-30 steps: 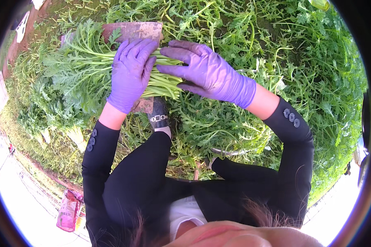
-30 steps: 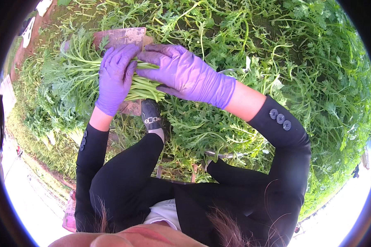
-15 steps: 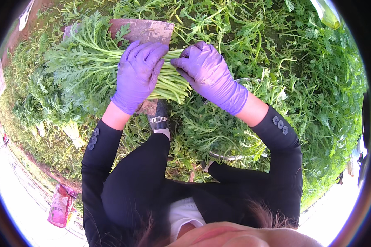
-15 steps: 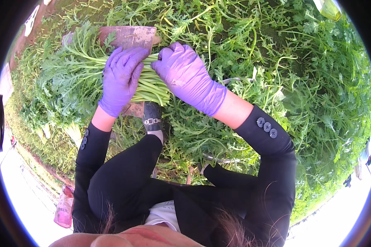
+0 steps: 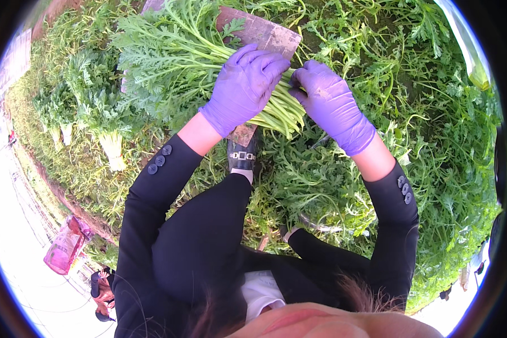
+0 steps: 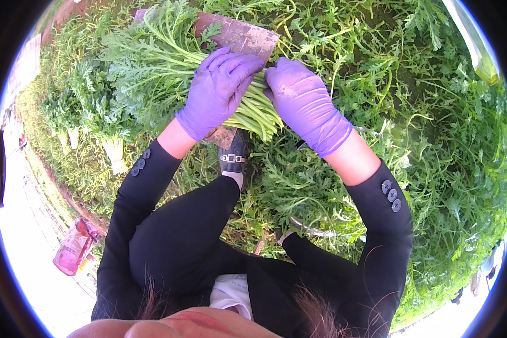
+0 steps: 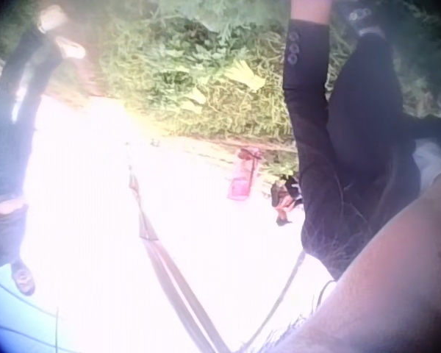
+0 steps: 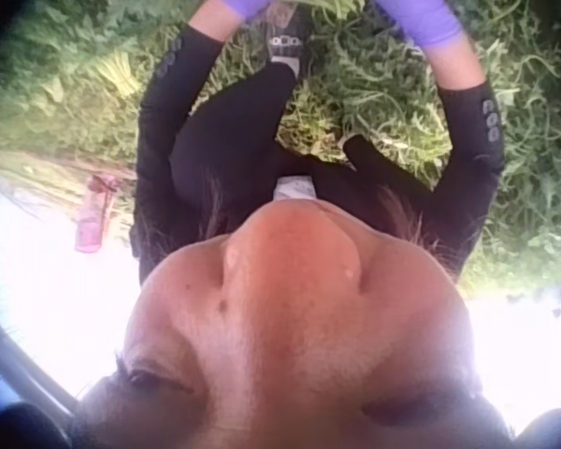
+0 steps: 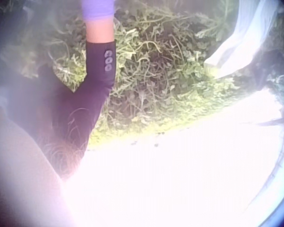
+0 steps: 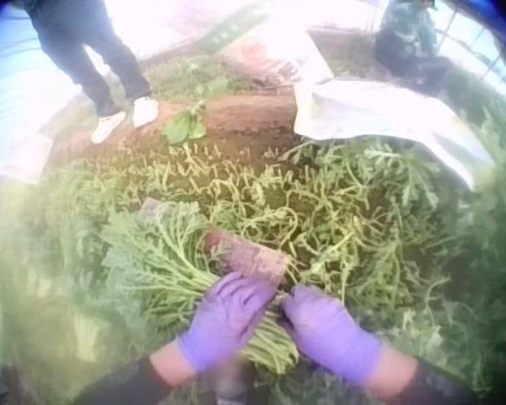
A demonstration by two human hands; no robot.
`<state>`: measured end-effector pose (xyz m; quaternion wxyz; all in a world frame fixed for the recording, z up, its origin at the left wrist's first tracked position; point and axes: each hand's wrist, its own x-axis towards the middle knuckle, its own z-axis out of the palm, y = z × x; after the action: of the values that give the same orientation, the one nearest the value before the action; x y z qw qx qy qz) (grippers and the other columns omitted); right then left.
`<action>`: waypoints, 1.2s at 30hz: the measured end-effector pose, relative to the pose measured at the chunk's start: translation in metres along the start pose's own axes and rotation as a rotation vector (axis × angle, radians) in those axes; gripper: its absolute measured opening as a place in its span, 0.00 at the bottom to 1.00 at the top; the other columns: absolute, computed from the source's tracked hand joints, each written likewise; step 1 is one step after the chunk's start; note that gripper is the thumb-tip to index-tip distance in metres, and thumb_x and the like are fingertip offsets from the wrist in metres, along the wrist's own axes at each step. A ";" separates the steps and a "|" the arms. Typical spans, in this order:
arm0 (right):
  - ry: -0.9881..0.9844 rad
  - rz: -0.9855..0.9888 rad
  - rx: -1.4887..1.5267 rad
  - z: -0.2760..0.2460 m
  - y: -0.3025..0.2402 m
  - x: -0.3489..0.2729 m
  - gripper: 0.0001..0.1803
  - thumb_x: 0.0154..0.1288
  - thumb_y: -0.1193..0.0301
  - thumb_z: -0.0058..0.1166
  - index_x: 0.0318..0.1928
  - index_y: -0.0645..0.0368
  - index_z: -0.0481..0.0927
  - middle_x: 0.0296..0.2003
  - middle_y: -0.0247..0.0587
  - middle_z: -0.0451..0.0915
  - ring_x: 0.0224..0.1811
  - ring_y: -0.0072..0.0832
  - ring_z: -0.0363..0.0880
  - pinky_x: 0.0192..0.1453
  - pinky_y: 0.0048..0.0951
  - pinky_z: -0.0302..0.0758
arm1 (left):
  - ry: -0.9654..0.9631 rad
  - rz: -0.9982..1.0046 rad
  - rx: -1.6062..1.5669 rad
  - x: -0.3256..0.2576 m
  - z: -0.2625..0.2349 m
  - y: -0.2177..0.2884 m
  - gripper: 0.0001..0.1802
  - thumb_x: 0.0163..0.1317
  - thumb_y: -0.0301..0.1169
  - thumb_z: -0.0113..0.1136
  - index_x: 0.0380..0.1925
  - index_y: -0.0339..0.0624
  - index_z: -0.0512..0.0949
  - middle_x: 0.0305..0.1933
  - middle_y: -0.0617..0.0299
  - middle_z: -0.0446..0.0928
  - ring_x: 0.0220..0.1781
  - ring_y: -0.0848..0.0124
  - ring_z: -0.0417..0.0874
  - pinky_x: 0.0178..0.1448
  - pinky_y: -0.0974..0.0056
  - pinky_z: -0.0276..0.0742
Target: The person squats in a greenhouse and repeatedly picks leafy green vegetables, trims the stems and leaves by hand, and places the trimmed bunches on a wooden board. The person also uses a small white container with red rubber bands to bundle the trimmed vegetables.
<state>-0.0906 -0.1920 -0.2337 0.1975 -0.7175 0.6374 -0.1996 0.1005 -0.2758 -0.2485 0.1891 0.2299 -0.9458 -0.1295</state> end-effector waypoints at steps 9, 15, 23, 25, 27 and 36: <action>0.002 -0.024 0.228 -0.045 0.042 -0.061 0.17 0.61 0.72 0.63 0.52 0.54 0.81 0.43 0.45 0.79 0.46 0.42 0.80 0.53 0.38 0.78 | 0.022 0.056 -0.073 0.008 -0.002 0.003 0.14 0.65 0.26 0.56 0.50 0.46 0.76 0.48 0.60 0.80 0.50 0.58 0.80 0.65 0.51 0.70; -0.308 0.573 -0.754 -0.107 0.199 -0.143 0.66 0.48 0.63 0.74 0.78 0.49 0.37 0.76 0.50 0.51 0.77 0.48 0.53 0.79 0.46 0.54 | -0.023 0.027 -0.033 0.008 -0.006 0.008 0.14 0.66 0.26 0.55 0.52 0.45 0.76 0.51 0.59 0.80 0.54 0.58 0.79 0.67 0.51 0.68; -0.092 0.142 -0.676 -0.019 0.303 -0.069 0.54 0.57 0.72 0.66 0.78 0.40 0.46 0.75 0.39 0.56 0.76 0.44 0.56 0.78 0.43 0.56 | -0.090 -0.016 -0.017 0.010 -0.005 0.006 0.16 0.66 0.26 0.54 0.53 0.46 0.77 0.53 0.59 0.80 0.56 0.58 0.78 0.70 0.50 0.66; -0.120 0.232 -0.221 -0.006 0.311 -0.040 0.44 0.58 0.76 0.63 0.74 0.44 0.59 0.69 0.43 0.67 0.70 0.46 0.66 0.73 0.41 0.65 | -0.100 -0.019 -0.011 0.010 -0.005 0.007 0.16 0.65 0.26 0.54 0.53 0.46 0.77 0.53 0.59 0.79 0.56 0.58 0.78 0.70 0.50 0.66; -0.145 0.483 -0.059 -0.005 0.309 -0.023 0.30 0.66 0.68 0.57 0.68 0.54 0.68 0.55 0.52 0.79 0.53 0.49 0.80 0.58 0.41 0.77 | -0.115 -0.027 -0.015 0.010 -0.006 0.007 0.16 0.65 0.25 0.54 0.53 0.46 0.77 0.54 0.59 0.79 0.56 0.58 0.78 0.70 0.50 0.66; -0.063 0.991 0.572 -0.060 0.232 -0.064 0.36 0.71 0.49 0.53 0.64 0.69 0.66 0.24 0.39 0.73 0.22 0.23 0.75 0.25 0.27 0.73 | -0.077 0.017 -0.035 0.010 -0.006 0.006 0.17 0.64 0.25 0.55 0.54 0.46 0.76 0.53 0.59 0.79 0.55 0.58 0.78 0.68 0.50 0.67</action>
<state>-0.3234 -0.1553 -0.3105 0.4727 -0.2565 0.8122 -0.2263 0.0927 -0.2763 -0.2380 0.1578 0.2137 -0.9519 -0.1530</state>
